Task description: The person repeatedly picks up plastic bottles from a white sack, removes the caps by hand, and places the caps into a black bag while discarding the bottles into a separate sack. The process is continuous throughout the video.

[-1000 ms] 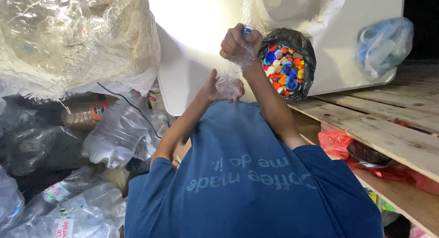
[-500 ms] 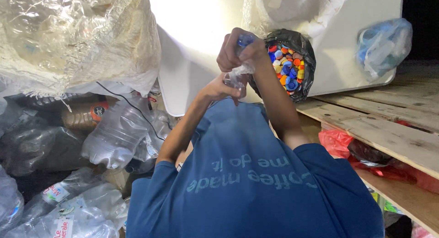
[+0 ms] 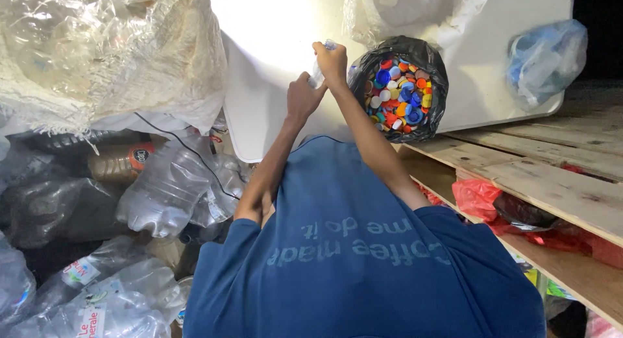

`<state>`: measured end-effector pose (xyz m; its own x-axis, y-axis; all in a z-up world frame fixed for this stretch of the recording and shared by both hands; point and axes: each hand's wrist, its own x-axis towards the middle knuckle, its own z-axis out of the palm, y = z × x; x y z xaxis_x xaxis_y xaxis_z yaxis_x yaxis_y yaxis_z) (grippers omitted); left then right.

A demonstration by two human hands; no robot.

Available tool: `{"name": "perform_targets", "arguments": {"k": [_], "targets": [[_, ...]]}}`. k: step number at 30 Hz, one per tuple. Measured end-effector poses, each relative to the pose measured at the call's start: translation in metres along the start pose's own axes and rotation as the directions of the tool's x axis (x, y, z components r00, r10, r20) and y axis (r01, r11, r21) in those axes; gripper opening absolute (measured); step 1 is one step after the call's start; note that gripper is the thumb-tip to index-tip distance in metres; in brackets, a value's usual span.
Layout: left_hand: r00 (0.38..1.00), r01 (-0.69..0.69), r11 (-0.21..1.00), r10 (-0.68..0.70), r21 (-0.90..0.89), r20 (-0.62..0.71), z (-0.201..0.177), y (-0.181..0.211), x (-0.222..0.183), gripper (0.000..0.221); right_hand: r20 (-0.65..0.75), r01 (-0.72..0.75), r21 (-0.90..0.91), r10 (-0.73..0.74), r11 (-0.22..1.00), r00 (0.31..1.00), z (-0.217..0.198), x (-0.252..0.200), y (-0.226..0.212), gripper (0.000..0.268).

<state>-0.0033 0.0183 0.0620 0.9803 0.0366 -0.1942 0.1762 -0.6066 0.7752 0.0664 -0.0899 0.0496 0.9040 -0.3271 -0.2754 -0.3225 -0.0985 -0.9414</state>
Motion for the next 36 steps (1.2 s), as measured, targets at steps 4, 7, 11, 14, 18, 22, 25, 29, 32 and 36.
{"name": "perform_targets", "arguments": {"k": [4,7,11,14,18,22,25,29,32,36], "targets": [[0.913,0.327,0.801,-0.131,-0.501,0.386,-0.024,0.007,-0.006,0.053,0.292,-0.145,0.186,0.086,0.972,0.953,-0.015,-0.002,-0.014,0.033],[0.826,0.543,0.401,-0.096,-0.738,0.556,-0.023,-0.01,-0.008,0.05,0.636,-0.274,0.271,0.042,0.923,0.771,-0.048,-0.02,-0.063,0.037],[0.693,0.698,0.069,0.185,-0.712,0.697,-0.037,0.002,-0.033,0.062,0.816,-0.348,0.427,-0.19,0.835,0.545,-0.066,-0.024,-0.089,0.052],[0.461,0.885,-0.274,0.417,-0.376,0.783,-0.017,0.004,-0.047,0.066,0.739,-0.301,0.669,-0.562,0.68,0.372,-0.057,-0.052,-0.15,0.045],[0.349,0.933,-0.255,0.811,-0.253,0.47,-0.013,0.037,-0.06,0.063,0.69,-0.506,0.644,-0.722,0.574,0.058,-0.052,-0.058,-0.163,0.03],[0.262,0.944,-0.15,0.881,-0.293,0.393,0.001,0.003,-0.043,0.044,0.816,-0.382,0.555,-0.573,0.739,0.077,-0.057,-0.055,-0.155,0.024],[0.267,0.851,0.058,0.808,-0.522,0.526,-0.009,-0.033,-0.014,0.033,0.879,-0.251,0.467,-0.416,0.848,0.233,-0.055,-0.046,-0.125,0.018],[0.479,0.74,0.176,0.54,-0.65,0.692,-0.034,-0.026,-0.012,0.032,0.85,-0.216,0.451,-0.342,0.866,0.401,-0.053,-0.046,-0.106,0.014],[0.653,0.601,0.369,0.285,-0.709,0.702,-0.043,-0.008,-0.014,0.028,0.794,-0.172,0.426,-0.275,0.888,0.542,-0.057,-0.048,-0.098,0.012],[0.791,0.535,0.471,0.013,-0.701,0.612,-0.049,0.02,-0.022,0.026,0.711,-0.21,0.478,-0.235,0.853,0.663,-0.064,-0.052,-0.099,0.017]]}}
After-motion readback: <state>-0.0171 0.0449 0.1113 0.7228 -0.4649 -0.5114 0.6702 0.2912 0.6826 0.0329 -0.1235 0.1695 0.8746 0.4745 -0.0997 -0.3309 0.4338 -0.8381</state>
